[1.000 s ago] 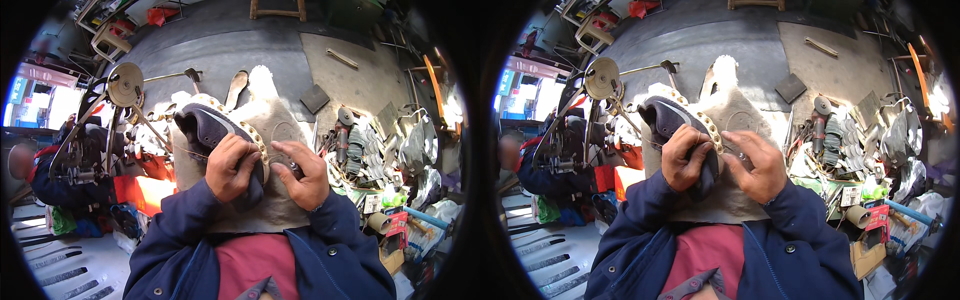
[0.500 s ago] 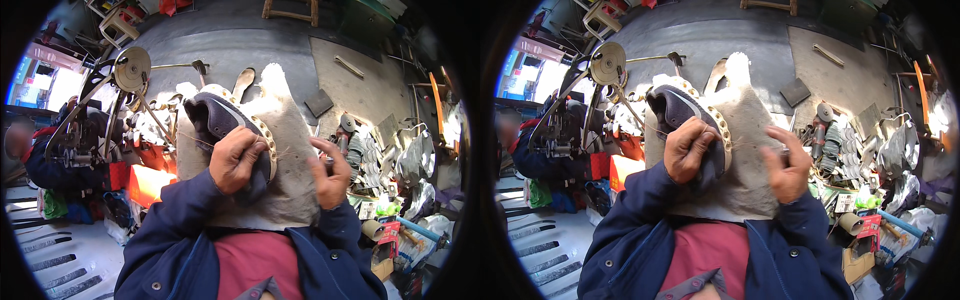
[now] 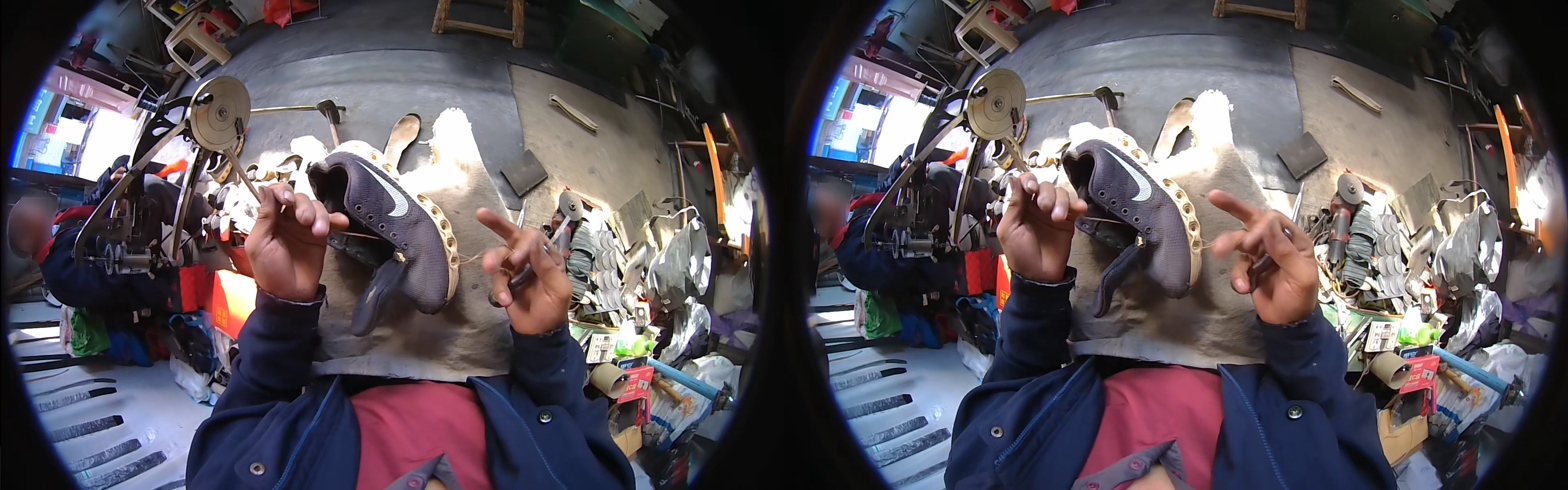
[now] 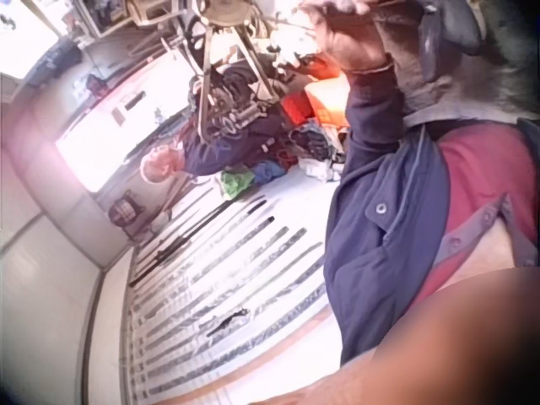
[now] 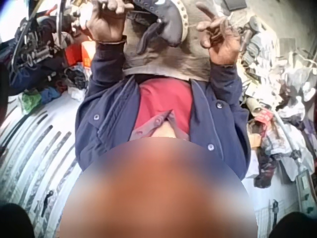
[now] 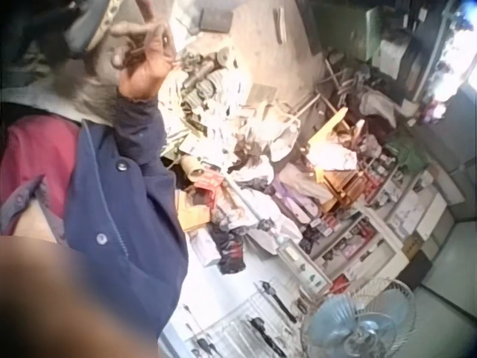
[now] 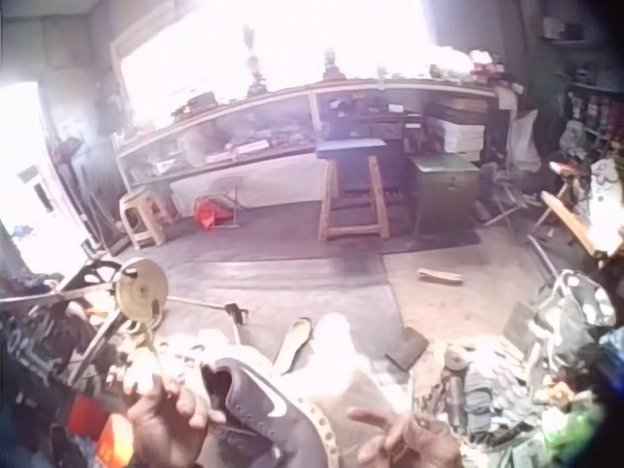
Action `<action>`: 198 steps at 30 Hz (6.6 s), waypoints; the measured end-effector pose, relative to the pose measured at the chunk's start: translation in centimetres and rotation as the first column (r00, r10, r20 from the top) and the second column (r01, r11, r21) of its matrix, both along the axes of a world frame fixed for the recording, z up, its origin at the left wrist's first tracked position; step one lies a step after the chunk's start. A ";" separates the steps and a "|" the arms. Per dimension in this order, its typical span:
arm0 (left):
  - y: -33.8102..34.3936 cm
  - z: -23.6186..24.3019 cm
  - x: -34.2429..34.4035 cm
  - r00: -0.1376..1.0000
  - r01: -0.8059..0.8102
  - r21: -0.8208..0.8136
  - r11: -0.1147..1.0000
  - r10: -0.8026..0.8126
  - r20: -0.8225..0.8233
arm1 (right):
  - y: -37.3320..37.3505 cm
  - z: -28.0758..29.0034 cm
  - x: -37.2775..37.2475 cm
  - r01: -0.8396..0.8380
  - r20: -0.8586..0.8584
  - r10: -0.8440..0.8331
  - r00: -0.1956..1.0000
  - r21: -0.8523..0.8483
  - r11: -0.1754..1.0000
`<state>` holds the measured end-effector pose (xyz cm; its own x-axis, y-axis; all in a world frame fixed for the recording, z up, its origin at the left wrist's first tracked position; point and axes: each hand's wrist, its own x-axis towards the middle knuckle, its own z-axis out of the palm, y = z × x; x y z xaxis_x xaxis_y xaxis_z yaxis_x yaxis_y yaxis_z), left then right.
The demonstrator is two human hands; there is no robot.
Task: The person hand-sews a dark-colored sneaker mounted on a shoe last using a needle and thread. They repeatedly pass the needle through the shoe's eyelets and pull the thread tight to secure the upper to the sole.
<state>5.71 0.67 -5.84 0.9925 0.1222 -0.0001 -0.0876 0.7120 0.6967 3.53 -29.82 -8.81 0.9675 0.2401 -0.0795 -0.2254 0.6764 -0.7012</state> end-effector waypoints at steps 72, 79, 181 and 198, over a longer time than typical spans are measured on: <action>-6.0 -0.5 0.4 0.524 0.852 0.444 0.278 -0.451 -0.723 | -4.9 -2.4 0.9 0.288 0.285 -0.045 0.957 -0.954 0.081; -6.2 -0.7 0.6 0.490 0.871 0.448 0.202 -0.410 -0.769 | -1.9 -0.9 -6.2 0.045 0.224 0.277 0.934 -0.846 0.531; -5.8 -2.3 0.8 0.615 0.756 0.591 0.282 -0.616 -0.492 | -2.3 1.1 0.7 -0.299 -0.071 0.492 0.867 -0.865 0.402; -1.2 -1.7 0.5 0.750 -0.295 0.947 -0.129 -0.645 0.146 | -2.2 2.2 -0.8 -0.331 -0.070 0.465 0.883 -0.794 0.510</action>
<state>6.25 -0.50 -7.54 0.7085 -0.6558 0.2606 -0.6881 -0.5601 0.4614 2.69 -32.07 -6.62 0.8010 0.5144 -0.3062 -0.1895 -0.2674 -0.9448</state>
